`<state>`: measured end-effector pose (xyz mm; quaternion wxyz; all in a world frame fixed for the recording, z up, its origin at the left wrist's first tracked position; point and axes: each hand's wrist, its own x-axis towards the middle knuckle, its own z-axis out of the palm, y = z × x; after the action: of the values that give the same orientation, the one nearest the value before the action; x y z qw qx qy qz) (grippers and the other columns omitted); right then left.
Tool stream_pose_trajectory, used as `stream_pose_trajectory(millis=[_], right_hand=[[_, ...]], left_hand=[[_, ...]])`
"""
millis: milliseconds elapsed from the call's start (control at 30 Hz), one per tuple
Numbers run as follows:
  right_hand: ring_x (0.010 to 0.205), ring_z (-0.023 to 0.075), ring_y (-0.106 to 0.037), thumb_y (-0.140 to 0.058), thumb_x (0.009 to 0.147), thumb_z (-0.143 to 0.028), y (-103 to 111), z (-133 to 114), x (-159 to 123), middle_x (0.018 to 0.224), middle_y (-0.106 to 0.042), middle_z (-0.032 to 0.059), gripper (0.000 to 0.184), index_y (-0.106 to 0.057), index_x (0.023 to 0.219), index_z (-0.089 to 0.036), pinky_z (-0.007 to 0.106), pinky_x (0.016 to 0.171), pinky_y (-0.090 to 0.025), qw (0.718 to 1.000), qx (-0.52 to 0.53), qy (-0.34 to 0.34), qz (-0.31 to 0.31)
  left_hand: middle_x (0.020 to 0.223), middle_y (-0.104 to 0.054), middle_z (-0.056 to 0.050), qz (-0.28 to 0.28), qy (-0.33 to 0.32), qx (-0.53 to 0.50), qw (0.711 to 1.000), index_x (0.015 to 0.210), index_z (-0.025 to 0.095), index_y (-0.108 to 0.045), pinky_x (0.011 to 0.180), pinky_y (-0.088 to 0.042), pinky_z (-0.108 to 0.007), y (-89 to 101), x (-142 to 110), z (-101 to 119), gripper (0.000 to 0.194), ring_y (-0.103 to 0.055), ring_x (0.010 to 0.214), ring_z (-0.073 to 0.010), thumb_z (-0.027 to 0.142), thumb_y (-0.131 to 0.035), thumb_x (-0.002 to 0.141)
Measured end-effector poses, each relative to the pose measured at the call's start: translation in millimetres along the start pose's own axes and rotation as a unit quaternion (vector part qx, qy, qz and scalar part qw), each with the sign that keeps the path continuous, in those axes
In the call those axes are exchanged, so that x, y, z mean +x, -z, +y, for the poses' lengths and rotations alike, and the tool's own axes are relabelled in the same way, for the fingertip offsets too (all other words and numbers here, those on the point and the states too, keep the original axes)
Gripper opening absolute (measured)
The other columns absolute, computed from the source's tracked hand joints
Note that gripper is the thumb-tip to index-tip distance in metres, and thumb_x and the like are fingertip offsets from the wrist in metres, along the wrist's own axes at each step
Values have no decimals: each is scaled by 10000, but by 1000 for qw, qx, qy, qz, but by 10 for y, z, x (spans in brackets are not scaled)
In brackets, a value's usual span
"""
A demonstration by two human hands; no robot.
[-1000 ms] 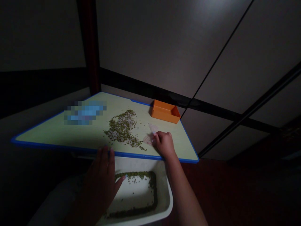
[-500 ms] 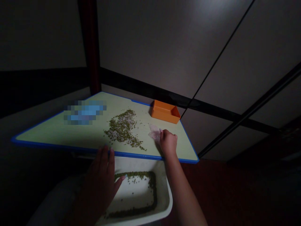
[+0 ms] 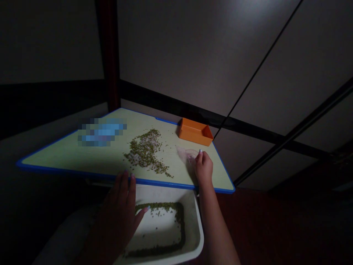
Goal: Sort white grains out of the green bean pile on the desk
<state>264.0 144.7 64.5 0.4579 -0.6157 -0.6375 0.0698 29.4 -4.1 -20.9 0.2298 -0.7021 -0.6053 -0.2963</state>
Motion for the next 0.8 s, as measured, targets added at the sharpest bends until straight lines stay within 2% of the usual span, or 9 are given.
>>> stream_pose_trajectory(millis=[133, 333, 567, 700, 800], right_hand=[[590, 168, -483, -278, 983, -406, -12, 1, -2, 633, -551, 19, 356, -427, 709, -234, 271, 577, -278, 1000, 13, -2, 9], [598, 173, -500, -261, 990, -434, -24, -19, -13, 648, -566, 27, 379, -439, 722, -235, 272, 580, -279, 999, -7, 13, -30], [604, 177, -513, -258, 993, -430, -20, -28, -14, 643, -585, 34, 404, -471, 716, -226, 273, 595, -288, 997, -37, 26, -64], [594, 177, -511, -248, 997, -436, -17, -44, -20, 632, -586, 31, 428, -489, 717, -220, 280, 614, -293, 994, -57, 42, -78], [578, 176, -501, -231, 1004, -439, -19, -57, -19, 612, -574, 22, 451, -500, 720, -216, 283, 623, -292, 993, -73, 57, -78]], left_hand=[[1607, -133, -299, -6, 12, 12, 1000, 1533, 25, -41, 1053, -373, -611, 17, 0, 17, 830, -212, 1467, -457, 481, -340, 907], [1596, -155, -313, -49, 35, 29, 998, 1534, 31, -42, 1082, -299, -665, 76, -9, 62, 847, -183, 1478, -456, 400, -428, 876], [1577, -222, -311, -110, 69, 27, 991, 1497, 61, -291, 1142, -263, -612, 122, 9, 142, 897, -194, 1477, -449, 433, -652, 763], [1563, -246, -322, -84, 74, 33, 993, 1472, 53, -344, 1118, -295, -624, 96, 20, 163, 894, -238, 1460, -463, 428, -666, 728], [1570, -266, -288, -74, 59, 25, 995, 1461, 68, -377, 1105, -296, -643, 118, 39, 171, 815, -242, 1464, -450, 442, -598, 772]])
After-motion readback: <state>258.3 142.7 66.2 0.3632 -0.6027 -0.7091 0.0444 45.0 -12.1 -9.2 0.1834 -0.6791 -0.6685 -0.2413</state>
